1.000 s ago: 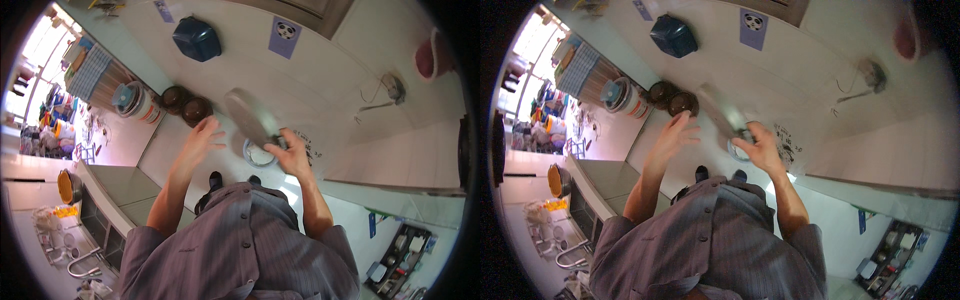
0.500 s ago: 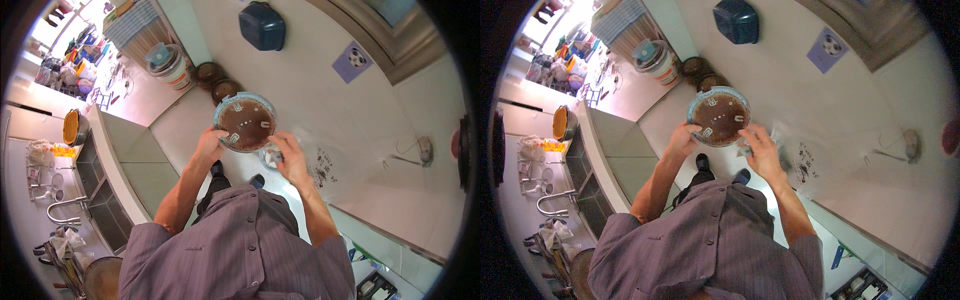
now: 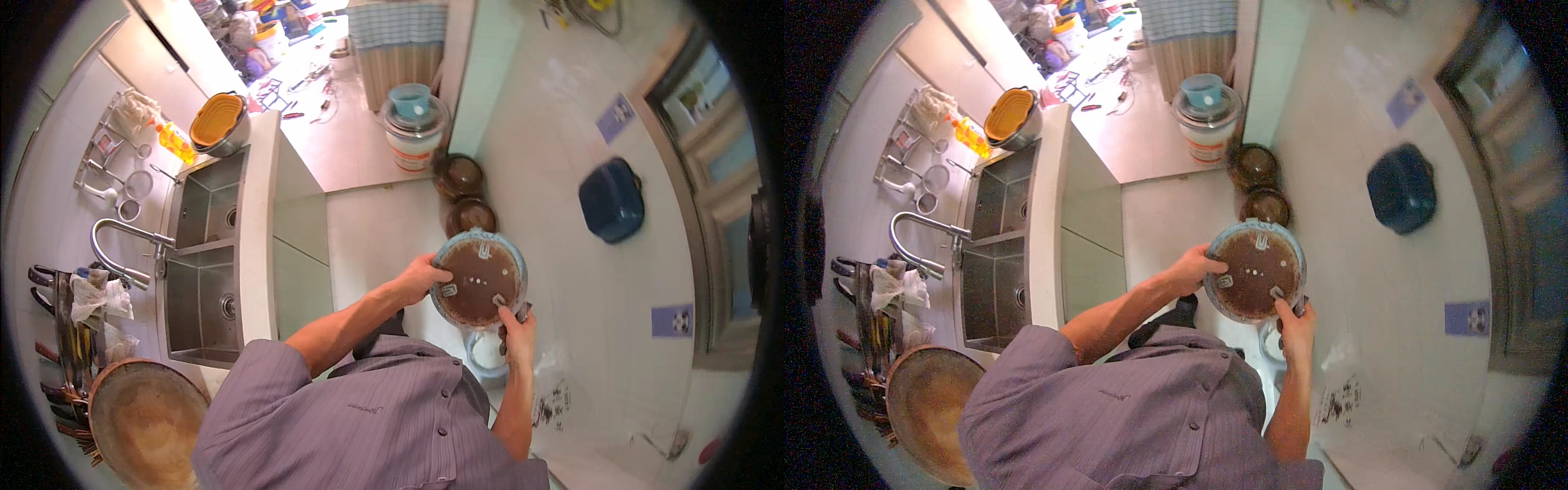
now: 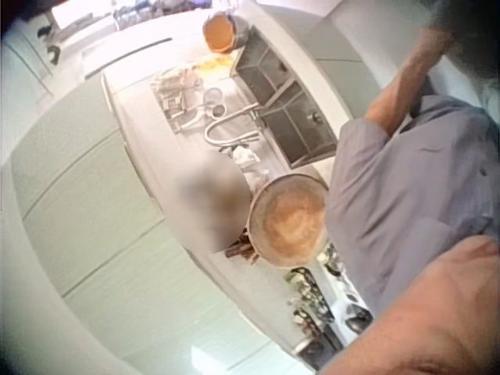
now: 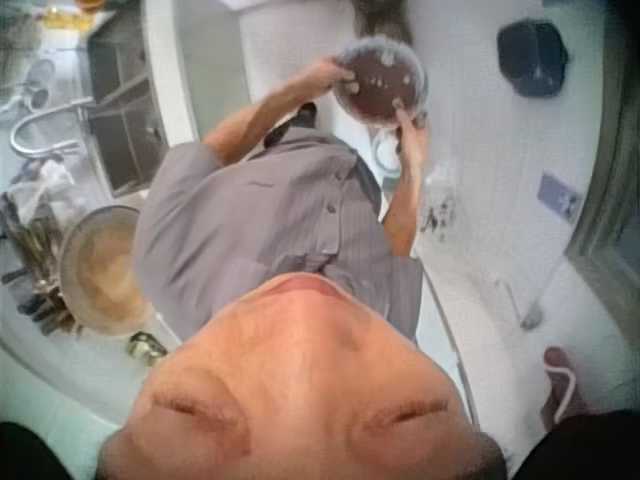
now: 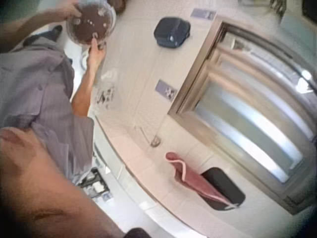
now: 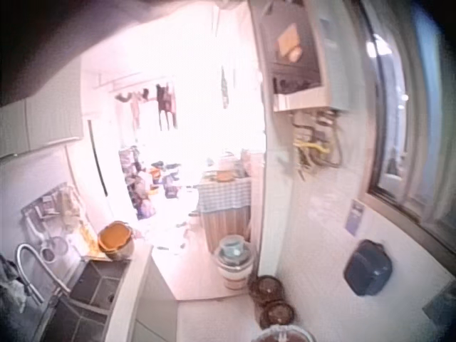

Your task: The person holds two appliance lids and then sits on the floor to use a screwdriver and pliers to manipulate wires and components on an electronic circuit board.

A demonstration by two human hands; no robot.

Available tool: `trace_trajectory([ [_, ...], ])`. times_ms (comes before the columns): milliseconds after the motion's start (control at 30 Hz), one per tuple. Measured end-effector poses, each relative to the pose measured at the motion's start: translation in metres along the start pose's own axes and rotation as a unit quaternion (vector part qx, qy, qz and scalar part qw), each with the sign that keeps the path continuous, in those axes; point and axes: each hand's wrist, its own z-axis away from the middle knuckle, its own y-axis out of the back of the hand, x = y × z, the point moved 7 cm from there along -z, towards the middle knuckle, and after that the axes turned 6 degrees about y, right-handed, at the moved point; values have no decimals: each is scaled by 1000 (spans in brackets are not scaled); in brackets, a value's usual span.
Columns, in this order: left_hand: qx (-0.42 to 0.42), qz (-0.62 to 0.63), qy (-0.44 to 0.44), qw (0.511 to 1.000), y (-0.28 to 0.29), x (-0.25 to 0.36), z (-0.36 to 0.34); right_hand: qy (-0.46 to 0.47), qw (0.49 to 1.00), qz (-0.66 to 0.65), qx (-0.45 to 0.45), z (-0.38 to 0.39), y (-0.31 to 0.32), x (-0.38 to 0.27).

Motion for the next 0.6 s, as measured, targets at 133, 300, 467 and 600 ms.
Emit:
trace_trajectory([
  [133,55,-89,-23,994,64,43,2,-32,998,36,-37,-38,-63,0],
  [300,130,-122,-76,981,113,100,20,-18,982,177,-59,-71,-136,-12],
  [467,148,-68,-127,978,177,121,12,35,992,42,-113,-109,-211,-24],
  [600,144,28,-86,985,203,140,16,16,983,72,-168,-143,-253,-38],
])
